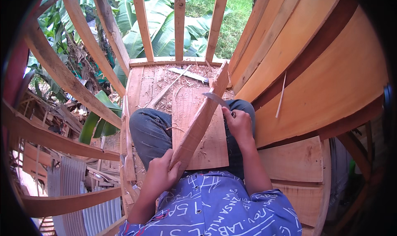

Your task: The person sits cross-legged on a wooden platform and uses a curved knife to shave and shape a rectangular piece of wood. They hold the wood with their left hand and repeatedly scrape the surface with the knife in their right hand, removing thin shavings.

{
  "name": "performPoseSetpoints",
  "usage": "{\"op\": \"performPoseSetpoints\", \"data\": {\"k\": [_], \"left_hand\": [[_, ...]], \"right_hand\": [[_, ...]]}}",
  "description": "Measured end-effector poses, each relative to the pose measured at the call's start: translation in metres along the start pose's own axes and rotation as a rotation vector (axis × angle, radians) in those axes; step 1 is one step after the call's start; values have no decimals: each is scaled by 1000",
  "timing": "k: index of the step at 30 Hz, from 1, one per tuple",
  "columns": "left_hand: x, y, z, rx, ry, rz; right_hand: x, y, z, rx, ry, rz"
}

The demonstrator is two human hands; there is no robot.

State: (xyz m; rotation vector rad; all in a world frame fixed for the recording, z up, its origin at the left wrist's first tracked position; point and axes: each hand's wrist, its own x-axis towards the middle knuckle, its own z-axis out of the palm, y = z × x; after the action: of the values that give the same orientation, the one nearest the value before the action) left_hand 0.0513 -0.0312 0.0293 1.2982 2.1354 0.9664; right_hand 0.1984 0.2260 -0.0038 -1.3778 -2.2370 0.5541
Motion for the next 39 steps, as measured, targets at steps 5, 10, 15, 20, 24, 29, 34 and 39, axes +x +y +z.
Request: {"op": "performPoseSetpoints", "data": {"k": [5, 10, 15, 20, 24, 29, 34, 39], "left_hand": [[0, 4, -5, -29, -36, -70], [7, 9, -4, -27, -91, -107], [21, 13, 0, 43, -127, -192], [26, 22, 0, 36, -179, -242], [37, 23, 1, 17, -155, -243], [49, 22, -1, 69, -218, -338], [61, 18, -4, 82, -232, -395], [77, 16, -2, 49, -256, -349]], "right_hand": [[1, 11, -14, 59, -16, -30], [-37, -25, 5, 68, -269, -226], [-9, -5, 31, -32, -198, -148], [43, 40, 29, -141, -90, 19], [51, 37, 38, -138, -96, 38], [77, 51, 55, -100, -85, 102], [81, 32, 52, -31, -270, 159], [37, 7, 58, 218, -324, -188]]}}
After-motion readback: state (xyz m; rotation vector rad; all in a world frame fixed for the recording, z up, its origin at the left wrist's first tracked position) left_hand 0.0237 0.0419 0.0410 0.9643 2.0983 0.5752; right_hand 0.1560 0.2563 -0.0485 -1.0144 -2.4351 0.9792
